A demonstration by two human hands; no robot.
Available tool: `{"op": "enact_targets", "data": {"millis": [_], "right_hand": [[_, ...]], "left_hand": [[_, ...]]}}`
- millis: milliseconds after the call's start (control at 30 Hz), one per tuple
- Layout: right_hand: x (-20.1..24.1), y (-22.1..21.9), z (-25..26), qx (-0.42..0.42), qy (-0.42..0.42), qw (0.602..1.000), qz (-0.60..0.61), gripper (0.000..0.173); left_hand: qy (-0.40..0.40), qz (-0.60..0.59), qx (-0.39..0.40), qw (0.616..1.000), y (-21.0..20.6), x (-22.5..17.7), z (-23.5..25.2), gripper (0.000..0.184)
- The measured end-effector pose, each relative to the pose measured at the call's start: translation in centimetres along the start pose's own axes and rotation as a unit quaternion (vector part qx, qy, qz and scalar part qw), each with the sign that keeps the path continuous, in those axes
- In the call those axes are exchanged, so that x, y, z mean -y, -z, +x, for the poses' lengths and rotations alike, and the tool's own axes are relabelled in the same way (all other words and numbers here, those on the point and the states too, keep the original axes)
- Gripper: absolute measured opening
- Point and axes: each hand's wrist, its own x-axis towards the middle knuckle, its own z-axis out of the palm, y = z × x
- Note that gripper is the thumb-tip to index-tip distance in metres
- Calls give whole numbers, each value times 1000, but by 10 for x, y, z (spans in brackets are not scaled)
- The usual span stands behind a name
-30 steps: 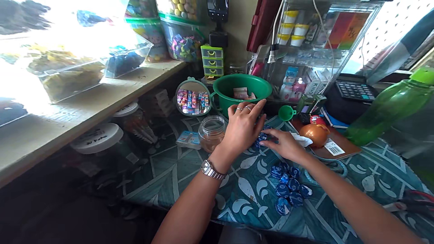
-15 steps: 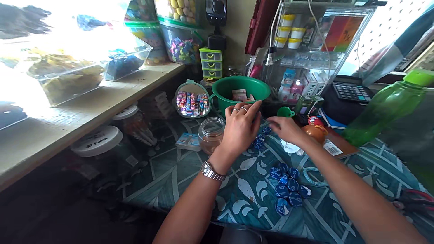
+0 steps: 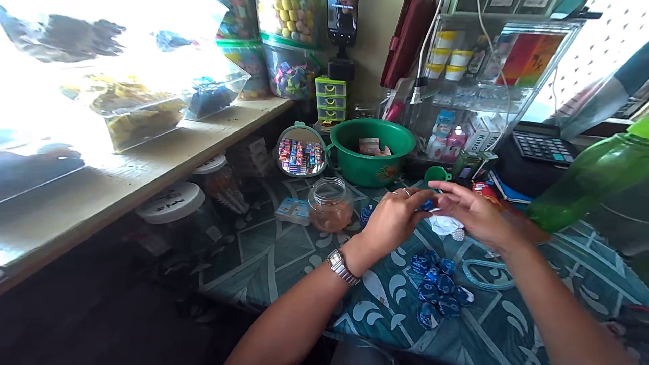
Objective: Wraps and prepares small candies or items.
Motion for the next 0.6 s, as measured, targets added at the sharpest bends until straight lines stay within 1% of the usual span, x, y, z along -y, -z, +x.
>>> {"op": "enact_targets", "data": {"millis": [33,67,100,133,167,200,233,300,367,400,467,500,567,600], "right_hand": [[-4,6,0,-11,11,992,-123,47],[-9,11,0,-4,6,976,-220,50],[-15,13,0,26,-18,957,-287,54],[-19,11,0,66,-56,941,-328,56],[-21,7,1,106,-94,923,-358,54],[-22,2,3,131,-114,909,-378,50],[-23,-4,5,136,-120,904,-387,43],[-24,-10,6,115,-117,905,-393,30],[-19,-6,5,70,-110,915,-382,25],[-15,-2,4,29,-98,930,-353,25],[-6,6,-3,-83,-18,957,-279,22],[3,8,-7,-118,20,961,-249,24],[13,4,-16,-157,114,958,-213,33],[16,-4,-18,-167,162,952,-200,33]], "left_hand": [[23,-27,-5,999,4,0,1,35],[57,-58,-4,997,8,-1,3,41],[94,-97,0,991,13,-2,5,46],[132,-144,1,981,18,-3,8,49],[168,-192,-1,967,21,-5,10,48],[198,-233,-2,952,23,-7,11,44],[222,-265,5,938,25,-8,12,41],[248,-308,21,918,25,-9,12,40],[262,-338,30,903,23,-9,11,39],[266,-352,29,897,22,-8,10,40],[282,-375,26,883,21,-8,11,41],[289,-388,26,875,20,-8,11,44],[296,-409,36,862,20,-9,12,50],[297,-415,41,859,19,-10,12,49]]}}
